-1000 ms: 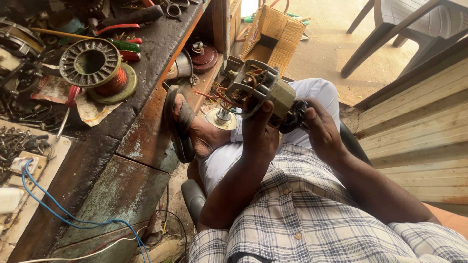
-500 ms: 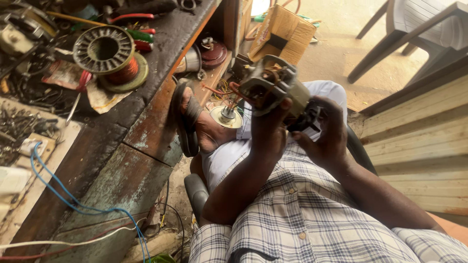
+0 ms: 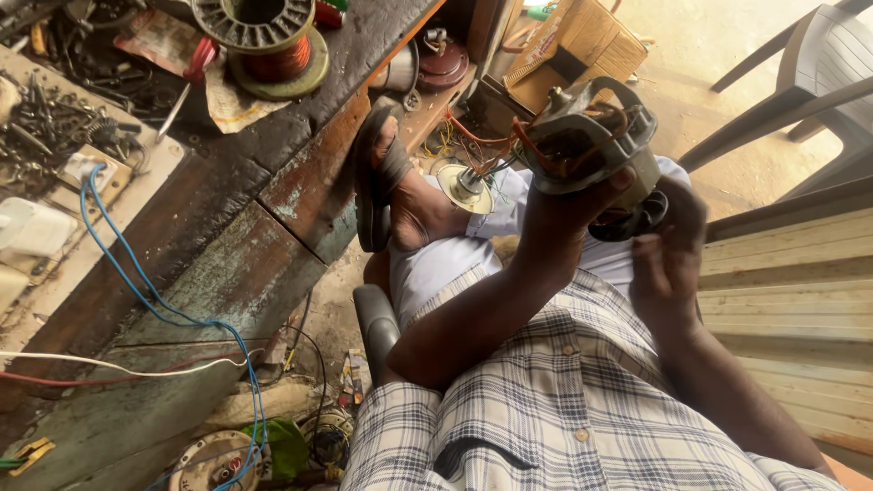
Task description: The person disassembles a small electrical motor, inspects the internal components, and uses a screwdriver to adjust parts. They then handle a separate stator assembly, using pliers to manipulate wires and components.
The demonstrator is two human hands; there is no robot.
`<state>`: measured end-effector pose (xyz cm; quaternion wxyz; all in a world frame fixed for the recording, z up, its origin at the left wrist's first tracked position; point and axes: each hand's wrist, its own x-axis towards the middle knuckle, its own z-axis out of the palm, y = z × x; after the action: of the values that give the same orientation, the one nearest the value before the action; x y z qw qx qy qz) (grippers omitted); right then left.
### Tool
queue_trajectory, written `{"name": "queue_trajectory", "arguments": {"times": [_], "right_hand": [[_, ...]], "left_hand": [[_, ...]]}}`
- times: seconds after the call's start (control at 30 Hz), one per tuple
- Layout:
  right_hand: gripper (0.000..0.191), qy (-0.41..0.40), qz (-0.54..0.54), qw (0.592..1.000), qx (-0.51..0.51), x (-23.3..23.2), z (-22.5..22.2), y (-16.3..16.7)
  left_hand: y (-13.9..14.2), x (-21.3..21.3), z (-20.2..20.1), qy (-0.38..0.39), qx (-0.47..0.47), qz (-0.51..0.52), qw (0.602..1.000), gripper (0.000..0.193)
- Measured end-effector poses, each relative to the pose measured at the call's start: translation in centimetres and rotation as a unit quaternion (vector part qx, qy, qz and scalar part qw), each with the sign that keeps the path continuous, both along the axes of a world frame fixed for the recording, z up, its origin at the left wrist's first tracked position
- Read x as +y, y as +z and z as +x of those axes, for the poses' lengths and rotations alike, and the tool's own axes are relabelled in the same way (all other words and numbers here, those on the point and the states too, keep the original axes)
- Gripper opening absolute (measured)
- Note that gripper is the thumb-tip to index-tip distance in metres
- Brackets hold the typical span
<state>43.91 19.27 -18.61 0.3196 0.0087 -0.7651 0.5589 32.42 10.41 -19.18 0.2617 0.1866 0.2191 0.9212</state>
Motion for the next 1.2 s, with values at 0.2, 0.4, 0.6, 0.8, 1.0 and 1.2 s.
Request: {"name": "queue_trajectory", "arguments": {"times": [0.2,0.4,0.6,0.8,1.0,1.2], "right_hand": [[0.066,-0.053,0.110,0.992,0.011,-1.0,-0.3,0.4],[0.064,0.085,-0.273,0.956,-0.064,0.2,-0.5,0.3],[0.057,0.025,-0.043,0.998,-0.023,-0.9,-0.3,0.7],[0.068,-0.065,0.187,0.980,0.034,-1.7,-0.7,1.1],[0.068,0.141,-0.223,0.965,0.006,-0.7,-1.0,1.1],[0.071,0.160,-0.256,0.953,0.001,-0.9,-1.0,1.2]], "left_hand": [[0.4,-0.2,0.2,-0.034,-0.028,0.009,0.999,0.046],[0.6,-0.5,0.3,-0.017,-0.001,0.006,1.000,0.052],[0.3,-0.4,0.0,-0.016,-0.013,0.009,1.000,0.050],[0.6,-0.8,0.1,-0.028,-0.028,0.009,0.999,0.050],[1.0,-1.4,0.3,0.015,0.045,-0.005,0.999,0.049],[1.0,-1.4,0.3,0.011,0.040,-0.010,0.999,0.047]]}}
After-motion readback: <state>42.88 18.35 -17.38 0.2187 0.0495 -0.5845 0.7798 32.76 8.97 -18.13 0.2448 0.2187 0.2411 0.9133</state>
